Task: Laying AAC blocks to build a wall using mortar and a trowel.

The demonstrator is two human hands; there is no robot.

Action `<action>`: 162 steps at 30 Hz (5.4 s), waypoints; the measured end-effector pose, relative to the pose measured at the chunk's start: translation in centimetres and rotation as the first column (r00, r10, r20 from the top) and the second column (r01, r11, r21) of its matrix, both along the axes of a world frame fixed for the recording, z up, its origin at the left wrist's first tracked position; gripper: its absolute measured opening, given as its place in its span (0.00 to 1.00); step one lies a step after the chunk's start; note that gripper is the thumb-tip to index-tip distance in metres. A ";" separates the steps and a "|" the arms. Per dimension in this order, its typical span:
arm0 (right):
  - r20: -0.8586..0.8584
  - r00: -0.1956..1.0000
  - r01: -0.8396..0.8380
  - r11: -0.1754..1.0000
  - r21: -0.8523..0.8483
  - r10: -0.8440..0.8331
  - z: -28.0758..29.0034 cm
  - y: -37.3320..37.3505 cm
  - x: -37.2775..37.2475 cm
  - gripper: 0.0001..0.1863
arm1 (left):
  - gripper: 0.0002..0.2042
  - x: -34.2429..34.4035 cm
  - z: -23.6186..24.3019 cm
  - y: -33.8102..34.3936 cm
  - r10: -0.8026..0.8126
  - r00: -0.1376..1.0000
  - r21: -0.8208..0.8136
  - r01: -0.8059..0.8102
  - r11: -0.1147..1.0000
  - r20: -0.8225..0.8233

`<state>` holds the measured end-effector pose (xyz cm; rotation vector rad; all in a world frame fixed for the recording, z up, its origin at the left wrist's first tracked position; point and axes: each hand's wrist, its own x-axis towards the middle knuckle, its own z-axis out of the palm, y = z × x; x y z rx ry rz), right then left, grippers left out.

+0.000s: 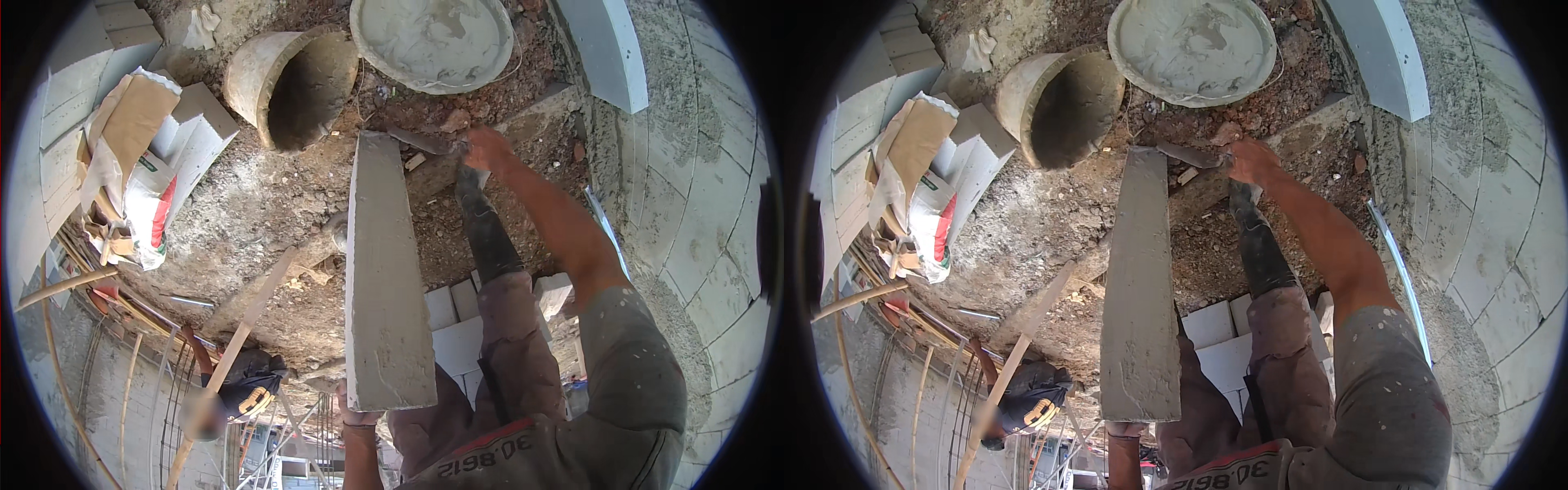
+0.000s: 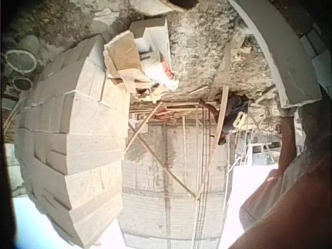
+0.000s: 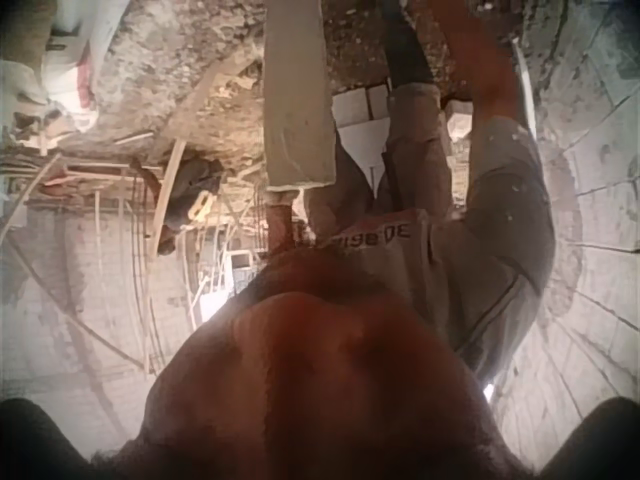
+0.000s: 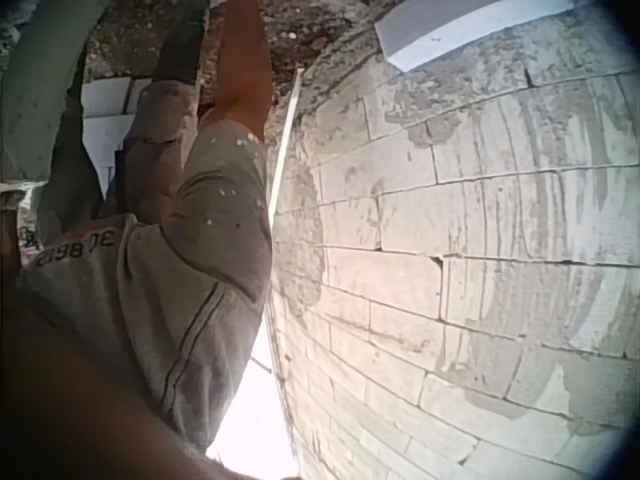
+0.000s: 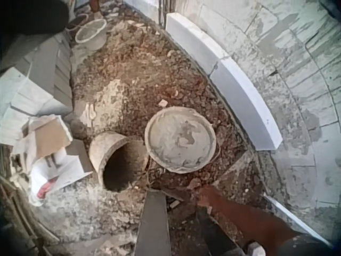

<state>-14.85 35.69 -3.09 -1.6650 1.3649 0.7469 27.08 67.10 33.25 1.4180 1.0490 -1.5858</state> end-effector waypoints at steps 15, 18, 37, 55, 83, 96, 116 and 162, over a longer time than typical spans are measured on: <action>0.353 0.804 0.245 0.809 0.535 -0.478 16.1 -3.1 4.2 0.28 | 0.36 -1.4 0.9 -4.8 -0.080 0.988 -0.138 0.062 0.988 -0.133; 0.404 0.627 0.472 0.737 0.483 -0.666 26.2 0.9 1.6 0.20 | 0.36 -2.4 2.3 -8.4 -0.080 0.960 -0.241 0.014 0.970 -0.267; 0.167 0.980 0.198 0.655 -0.729 -0.111 52.8 9.0 15.3 0.22 | 0.32 -3.4 2.1 -19.7 -0.183 0.858 -0.354 0.002 0.935 -0.480; 0.291 0.955 0.283 0.447 -0.849 -0.053 52.7 14.2 14.5 0.21 | 0.37 -3.1 2.4 -17.9 -0.166 0.878 -0.358 -0.006 0.934 -0.448; 0.340 0.938 0.184 0.737 -0.651 0.066 53.6 10.0 12.9 0.17 | 0.37 -3.5 2.6 -18.2 -0.130 0.896 -0.294 -0.001 0.956 -0.425; 0.229 0.966 0.257 0.516 -0.817 -0.119 50.6 23.3 19.8 0.20 | 0.38 -1.6 -1.6 -18.7 -0.292 0.828 -0.550 -0.024 0.835 -0.479; 0.647 0.754 0.643 0.330 -0.692 -0.113 39.5 16.3 17.7 0.15 | 0.48 -1.0 0.6 -19.6 -0.349 0.853 -0.519 0.111 0.848 -0.388; 0.446 0.821 0.571 0.484 -0.664 -0.357 48.8 11.0 9.8 0.10 | 0.46 -2.2 1.3 -19.7 -0.263 0.859 -0.434 0.054 0.899 -0.439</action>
